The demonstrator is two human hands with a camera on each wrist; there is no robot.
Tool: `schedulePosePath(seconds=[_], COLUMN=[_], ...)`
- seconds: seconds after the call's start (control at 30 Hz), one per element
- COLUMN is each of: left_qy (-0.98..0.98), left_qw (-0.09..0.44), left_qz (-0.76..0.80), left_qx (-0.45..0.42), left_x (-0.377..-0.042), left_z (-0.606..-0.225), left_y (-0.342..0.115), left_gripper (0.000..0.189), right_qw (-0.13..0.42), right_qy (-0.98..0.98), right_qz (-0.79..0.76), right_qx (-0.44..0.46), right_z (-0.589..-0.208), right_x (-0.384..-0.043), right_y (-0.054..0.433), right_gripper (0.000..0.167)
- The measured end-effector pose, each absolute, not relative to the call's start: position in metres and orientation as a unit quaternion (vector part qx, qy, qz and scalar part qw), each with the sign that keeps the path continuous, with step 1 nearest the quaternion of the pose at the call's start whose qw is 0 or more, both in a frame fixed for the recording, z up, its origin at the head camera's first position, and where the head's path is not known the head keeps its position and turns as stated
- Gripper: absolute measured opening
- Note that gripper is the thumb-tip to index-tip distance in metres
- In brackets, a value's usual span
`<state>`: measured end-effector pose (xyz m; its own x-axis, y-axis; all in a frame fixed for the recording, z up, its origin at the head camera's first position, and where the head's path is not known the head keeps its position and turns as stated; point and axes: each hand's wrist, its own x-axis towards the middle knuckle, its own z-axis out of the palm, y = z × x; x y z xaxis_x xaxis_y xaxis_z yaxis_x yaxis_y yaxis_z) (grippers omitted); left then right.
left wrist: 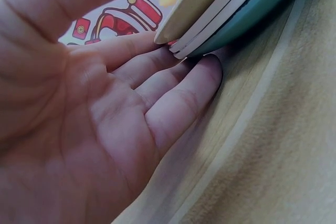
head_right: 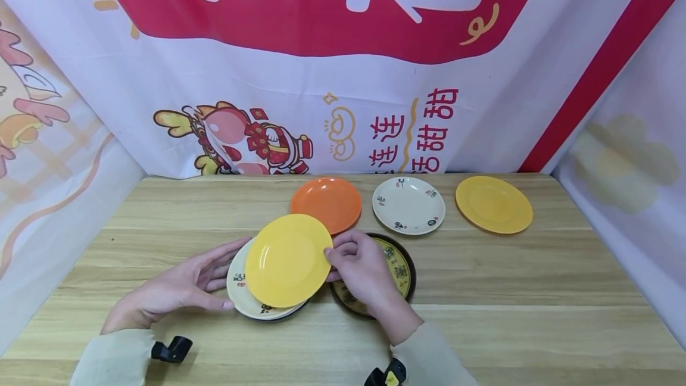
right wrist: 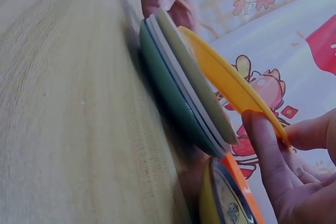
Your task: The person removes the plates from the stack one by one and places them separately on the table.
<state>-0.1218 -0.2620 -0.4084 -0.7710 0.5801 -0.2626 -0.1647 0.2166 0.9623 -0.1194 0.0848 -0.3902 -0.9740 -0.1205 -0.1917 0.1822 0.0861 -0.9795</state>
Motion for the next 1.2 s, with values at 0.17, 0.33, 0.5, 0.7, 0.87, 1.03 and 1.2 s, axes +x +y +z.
schedulePosePath(seconds=[0.17, 0.33, 0.5, 0.7, 0.87, 1.03, 1.2], left_qy=[0.717, 0.714, 0.714, 0.716, 0.714, 0.715, 0.715], left_qw=[0.302, 0.303, 0.306, 0.311, 0.31, 0.306, 0.307], left_qz=[0.609, 0.611, 0.61, 0.609, 0.61, 0.611, 0.61], left_qx=[0.156, 0.159, 0.154, 0.143, 0.146, 0.151, 0.153], left_x=[-0.123, -0.122, -0.122, -0.122, -0.122, -0.121, -0.12], left_z=[-0.41, -0.412, -0.412, -0.412, -0.412, -0.412, -0.411], left_y=[-0.262, -0.262, -0.261, -0.262, -0.262, -0.263, -0.263], left_gripper=[0.11, 0.111, 0.111, 0.109, 0.11, 0.109, 0.109], right_qw=[0.106, 0.104, 0.105, 0.103, 0.108, 0.114, 0.105], right_qy=[0.715, 0.717, 0.718, 0.714, 0.713, 0.715, 0.714], right_qz=[-0.691, -0.688, -0.684, -0.687, -0.686, -0.681, -0.679], right_qx=[0.028, 0.053, 0.068, 0.086, 0.097, 0.112, 0.132], right_z=[-0.387, -0.387, -0.389, -0.392, -0.395, -0.4, -0.402], right_x=[-0.118, -0.113, -0.109, -0.105, -0.102, -0.097, -0.092], right_y=[0.097, 0.116, 0.137, 0.155, 0.171, 0.192, 0.216], right_gripper=[0.021, 0.026, 0.029, 0.031, 0.033, 0.034, 0.035])
